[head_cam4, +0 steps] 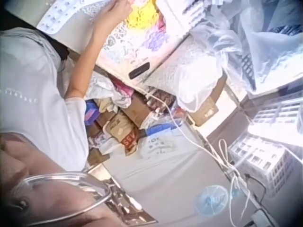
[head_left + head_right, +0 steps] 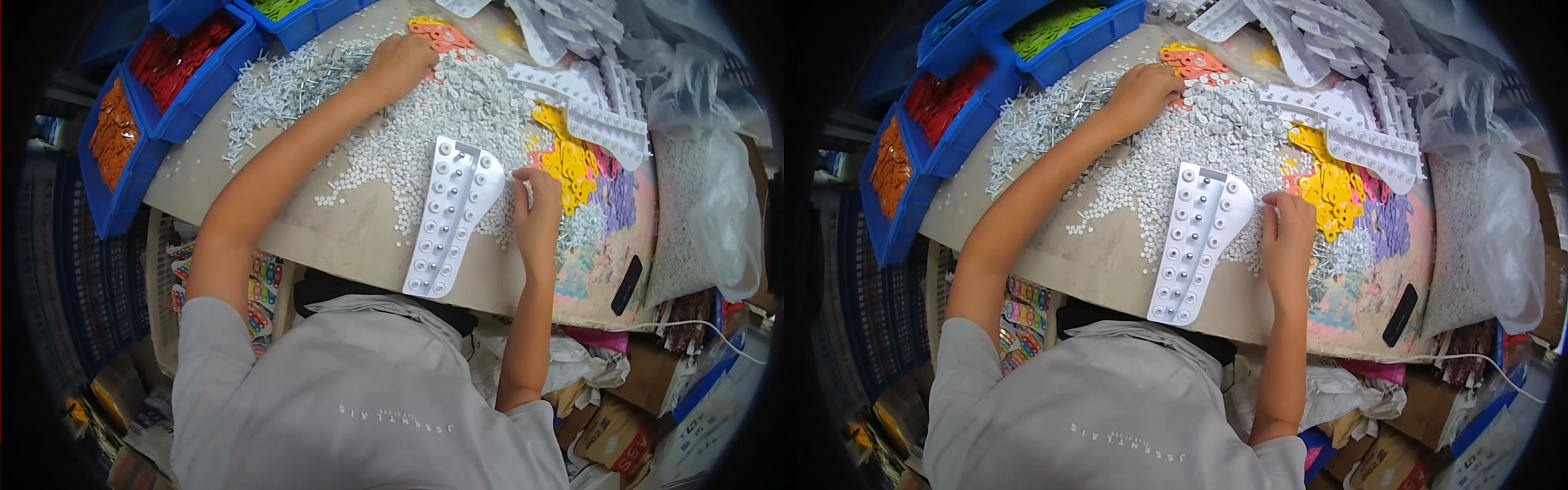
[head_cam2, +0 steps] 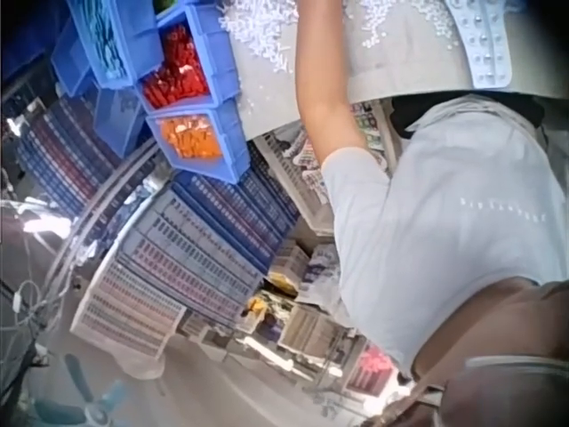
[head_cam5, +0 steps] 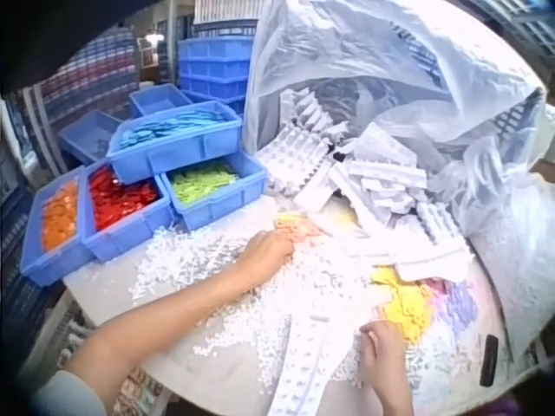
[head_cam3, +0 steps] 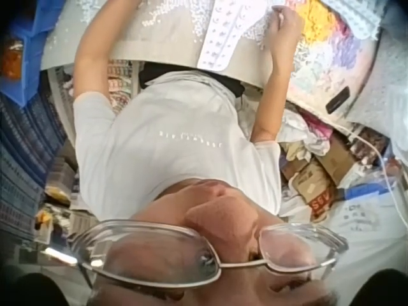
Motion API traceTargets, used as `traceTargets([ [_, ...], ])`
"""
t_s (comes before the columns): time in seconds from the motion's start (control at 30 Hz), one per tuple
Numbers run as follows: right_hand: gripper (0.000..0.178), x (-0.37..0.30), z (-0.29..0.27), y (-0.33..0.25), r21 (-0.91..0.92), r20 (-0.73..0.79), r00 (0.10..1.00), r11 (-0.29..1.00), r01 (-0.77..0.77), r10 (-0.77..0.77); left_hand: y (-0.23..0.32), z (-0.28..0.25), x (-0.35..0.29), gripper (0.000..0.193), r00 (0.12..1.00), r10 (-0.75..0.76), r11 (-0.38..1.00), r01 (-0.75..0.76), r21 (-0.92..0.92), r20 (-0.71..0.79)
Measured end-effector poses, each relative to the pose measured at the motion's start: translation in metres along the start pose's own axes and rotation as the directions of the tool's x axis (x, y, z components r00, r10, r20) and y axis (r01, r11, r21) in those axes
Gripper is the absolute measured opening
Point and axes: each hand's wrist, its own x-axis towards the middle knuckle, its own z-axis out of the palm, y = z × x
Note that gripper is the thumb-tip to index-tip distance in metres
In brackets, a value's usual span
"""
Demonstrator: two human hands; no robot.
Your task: Assemble a toy xylophone by inserting various components into a plastic base.
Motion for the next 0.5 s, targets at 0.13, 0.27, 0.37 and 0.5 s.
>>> traceTargets([
  [0.13,0.01,0.034,0.011,0.007,-0.059,-0.004,0.999,0.997,0.051,-0.051,0.002,0.004,-0.005,0.008,1.0,0.005,0.997,-0.003,0.079,-0.025],
  [0.27,0.012,0.065,0.031,0.018,-0.077,-0.02,0.997,0.994,0.077,-0.079,0.012,-0.008,-0.01,0.008,0.989,-0.14,0.986,0.134,-0.097,-0.056],
  [0.37,0.01,0.074,0.044,0.029,-0.11,0.061,0.994,0.99,0.093,-0.087,0.015,-0.021,-0.013,0.01,0.963,-0.264,0.887,0.267,-0.376,0.058],
  [0.5,0.008,0.068,0.047,0.033,-0.126,-0.028,0.999,0.991,0.032,-0.036,0.069,-0.062,-0.042,0.014,0.956,-0.226,0.671,0.29,-0.682,0.185],
])
